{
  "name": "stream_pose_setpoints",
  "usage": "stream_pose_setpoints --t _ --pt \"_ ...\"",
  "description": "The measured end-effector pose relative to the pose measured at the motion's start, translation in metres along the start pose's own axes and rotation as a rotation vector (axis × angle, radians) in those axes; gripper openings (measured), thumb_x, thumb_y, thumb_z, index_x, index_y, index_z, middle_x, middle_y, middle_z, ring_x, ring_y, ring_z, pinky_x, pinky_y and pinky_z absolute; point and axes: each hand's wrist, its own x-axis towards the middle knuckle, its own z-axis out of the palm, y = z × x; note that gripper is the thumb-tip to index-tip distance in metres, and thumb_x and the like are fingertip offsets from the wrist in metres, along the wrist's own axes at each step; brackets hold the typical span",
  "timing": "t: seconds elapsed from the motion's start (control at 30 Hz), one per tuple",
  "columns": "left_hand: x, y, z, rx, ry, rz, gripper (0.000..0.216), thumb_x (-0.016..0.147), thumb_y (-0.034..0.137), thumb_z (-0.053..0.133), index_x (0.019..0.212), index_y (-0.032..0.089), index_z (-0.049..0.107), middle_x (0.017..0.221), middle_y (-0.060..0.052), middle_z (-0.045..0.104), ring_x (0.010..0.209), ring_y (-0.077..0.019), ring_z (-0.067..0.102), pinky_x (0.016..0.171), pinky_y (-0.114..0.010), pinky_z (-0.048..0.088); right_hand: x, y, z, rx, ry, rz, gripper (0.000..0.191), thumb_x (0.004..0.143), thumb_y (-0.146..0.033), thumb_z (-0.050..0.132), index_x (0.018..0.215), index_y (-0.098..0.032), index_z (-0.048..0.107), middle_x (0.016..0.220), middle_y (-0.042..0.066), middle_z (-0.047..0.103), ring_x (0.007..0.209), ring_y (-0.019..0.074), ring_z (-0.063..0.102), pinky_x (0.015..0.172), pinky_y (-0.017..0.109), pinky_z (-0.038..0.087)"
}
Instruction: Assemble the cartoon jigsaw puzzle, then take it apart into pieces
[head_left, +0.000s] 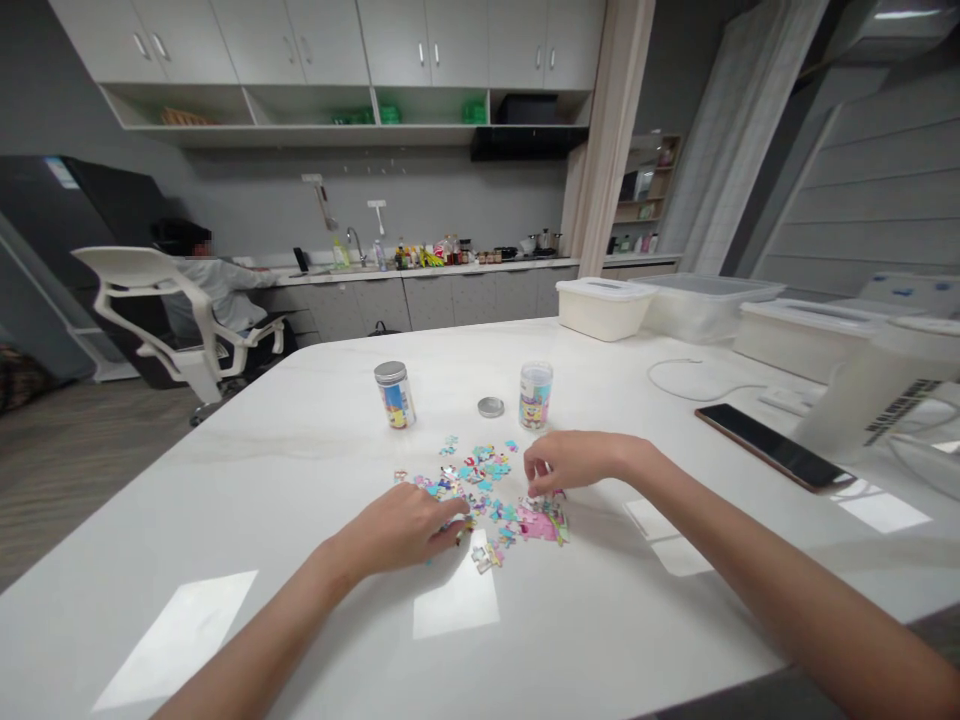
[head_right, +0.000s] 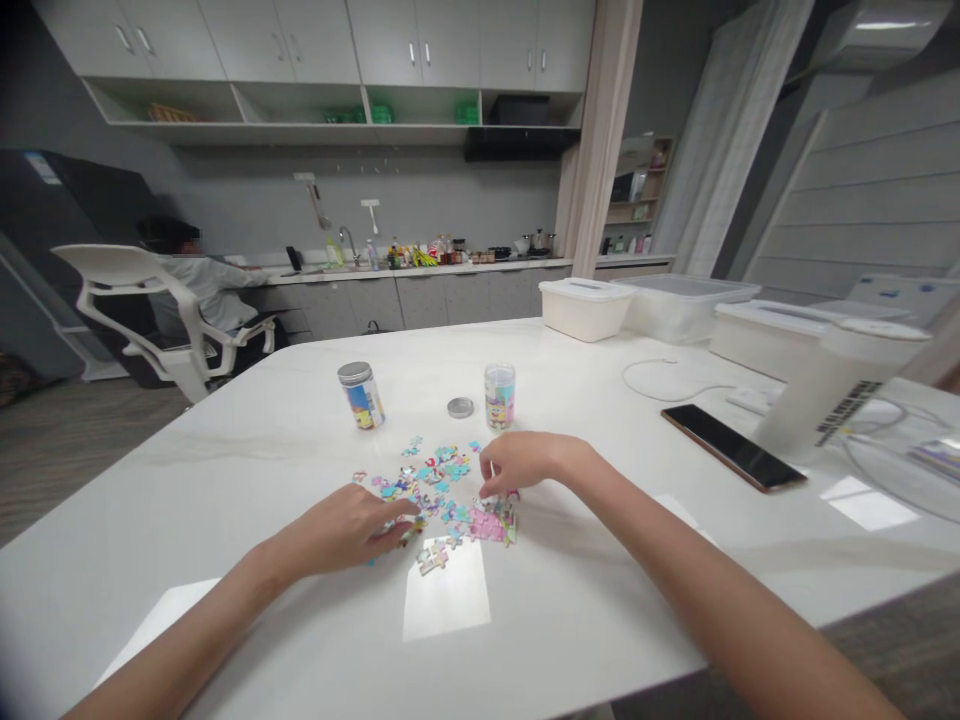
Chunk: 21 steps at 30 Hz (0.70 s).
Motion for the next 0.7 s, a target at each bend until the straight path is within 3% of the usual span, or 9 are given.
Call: stream_pose_setpoints --t 0.17,0.3,0.4,0.53,0.7 --pt "0.002 0.01 0.008 0.036 0.049 0.087 0.033 0.094 0.025 0.044 0.123 0.025 0.059 0.054 0.002 0.063 0.043 -0.0128 0.052 0.045 -0.025 0.03 0.001 0.015 0.022 0.226 0.031 -0.072 0.018 0.08 -0.032 0.064 0.092 -0.019 0.059 0.083 0.002 0.063 0.072 0.0151 0.056 0.059 0.024 0.04" --pt "0.005 0.016 0.006 0.023 0.054 0.138 0.029 0.093 0.022 0.044 0.116 0.024 0.062 0.053 0.002 0.061 0.042 -0.0121 0.051 0.043 -0.026 0.028 0.002 0.022 0.032 0.288 0.084 -0.104 0.017 0.08 -0.029 0.062 0.093 -0.019 0.057 0.09 0.003 0.061 0.076 0.0151 0.055 0.064 0.025 0.041" --pt "0.004 0.016 0.003 -0.016 0.086 0.124 0.025 0.093 0.021 0.042 0.1 0.022 0.066 0.052 0.003 0.06 0.041 -0.0104 0.048 0.044 -0.026 0.028 -0.001 0.021 0.031 0.263 0.109 -0.138 0.015 0.079 -0.025 0.062 0.091 -0.019 0.056 0.095 0.004 0.06 0.078 0.0153 0.054 0.066 0.026 0.041" --pt "0.002 0.013 -0.001 0.002 0.104 0.112 0.027 0.092 0.019 0.041 0.078 0.02 0.064 0.05 0.002 0.057 0.041 -0.0099 0.046 0.043 -0.026 0.026 -0.005 0.017 0.029 0.283 0.09 -0.116 0.014 0.075 -0.018 0.061 0.086 -0.021 0.051 0.086 0.001 0.058 0.072 0.0142 0.051 0.061 0.026 0.039" --pt "0.001 0.011 0.002 0.067 0.108 0.103 0.021 0.091 0.02 0.043 0.096 0.021 0.064 0.05 0.003 0.057 0.041 -0.0111 0.045 0.044 -0.027 0.025 -0.005 0.014 0.029 0.308 0.065 -0.147 0.014 0.074 -0.013 0.056 0.08 -0.022 0.047 0.079 -0.001 0.056 0.067 0.0128 0.048 0.058 0.026 0.036"
